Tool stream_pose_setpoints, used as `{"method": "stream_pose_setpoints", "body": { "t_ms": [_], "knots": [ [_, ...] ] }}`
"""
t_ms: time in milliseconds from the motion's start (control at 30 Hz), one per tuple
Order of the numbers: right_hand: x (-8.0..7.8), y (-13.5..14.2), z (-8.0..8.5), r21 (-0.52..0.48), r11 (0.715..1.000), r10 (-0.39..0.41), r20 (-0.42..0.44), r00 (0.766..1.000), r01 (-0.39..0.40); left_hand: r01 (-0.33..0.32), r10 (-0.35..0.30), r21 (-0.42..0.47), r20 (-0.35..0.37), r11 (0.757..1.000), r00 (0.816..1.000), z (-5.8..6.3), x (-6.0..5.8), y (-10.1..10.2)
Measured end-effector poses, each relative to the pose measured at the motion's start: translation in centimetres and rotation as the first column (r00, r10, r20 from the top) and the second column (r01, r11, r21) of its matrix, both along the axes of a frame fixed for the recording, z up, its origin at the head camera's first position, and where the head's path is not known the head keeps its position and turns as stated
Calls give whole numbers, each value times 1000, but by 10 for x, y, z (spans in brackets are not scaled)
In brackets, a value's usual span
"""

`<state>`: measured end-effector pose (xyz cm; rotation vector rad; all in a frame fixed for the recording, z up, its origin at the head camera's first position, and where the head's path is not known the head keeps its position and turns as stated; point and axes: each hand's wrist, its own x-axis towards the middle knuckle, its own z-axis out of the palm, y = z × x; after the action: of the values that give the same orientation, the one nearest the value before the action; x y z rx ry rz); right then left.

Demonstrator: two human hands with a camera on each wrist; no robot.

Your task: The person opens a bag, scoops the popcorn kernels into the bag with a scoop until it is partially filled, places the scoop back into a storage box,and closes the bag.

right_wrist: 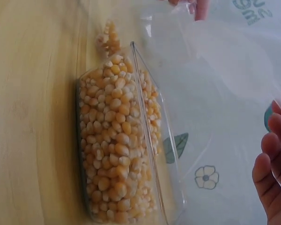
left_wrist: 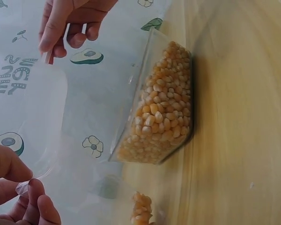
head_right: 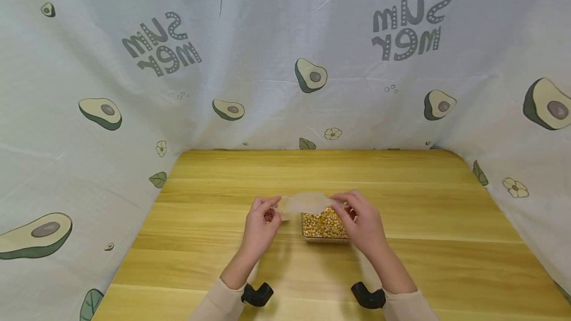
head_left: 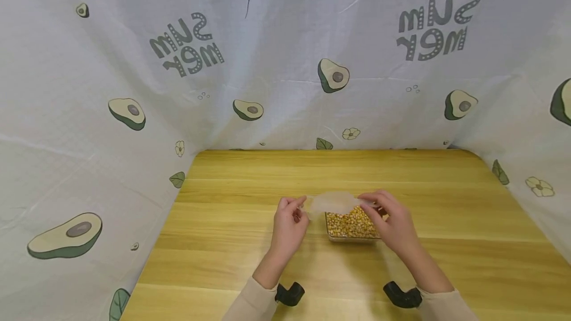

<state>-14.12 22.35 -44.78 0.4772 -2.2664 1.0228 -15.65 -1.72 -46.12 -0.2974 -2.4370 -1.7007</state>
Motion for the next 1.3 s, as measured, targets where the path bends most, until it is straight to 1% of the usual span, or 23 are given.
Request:
{"method": "stream_pose_setpoints", "body": {
  "t_ms": [200,300,400,467,600,733,800,900,1133,1300],
  "knots": [
    [8,17,-8,-110,990,-89,37,995,93,3,-3,8,4,1000,1000,7,2,1],
    [11,26,-12,-168,976,-127,81,989,139,13,-14,32,19,999,1000,11,2,1],
    [13,34,-16,-197,966,-147,125,981,170,23,-25,64,30,998,999,14,2,1],
    [15,37,-20,-190,963,-162,149,976,189,28,-31,83,39,996,999,14,1,1],
    [20,41,-26,-139,965,-193,192,962,221,27,-35,104,71,994,997,12,-1,-1],
    [23,43,-31,-108,964,-215,217,952,242,2,-12,99,102,995,995,8,-1,-6],
    [24,45,-33,-104,964,-218,220,951,246,-10,0,96,104,995,995,8,-1,-9],
    [23,48,-38,-97,964,-220,223,950,246,-26,19,83,87,996,996,9,-1,-12],
    [23,50,-45,-93,971,-198,210,957,221,-94,94,13,3,996,996,7,-4,-18],
    [23,54,-49,-49,976,-201,183,962,213,-108,108,-1,-23,994,994,6,-7,-22]
  ]
}}
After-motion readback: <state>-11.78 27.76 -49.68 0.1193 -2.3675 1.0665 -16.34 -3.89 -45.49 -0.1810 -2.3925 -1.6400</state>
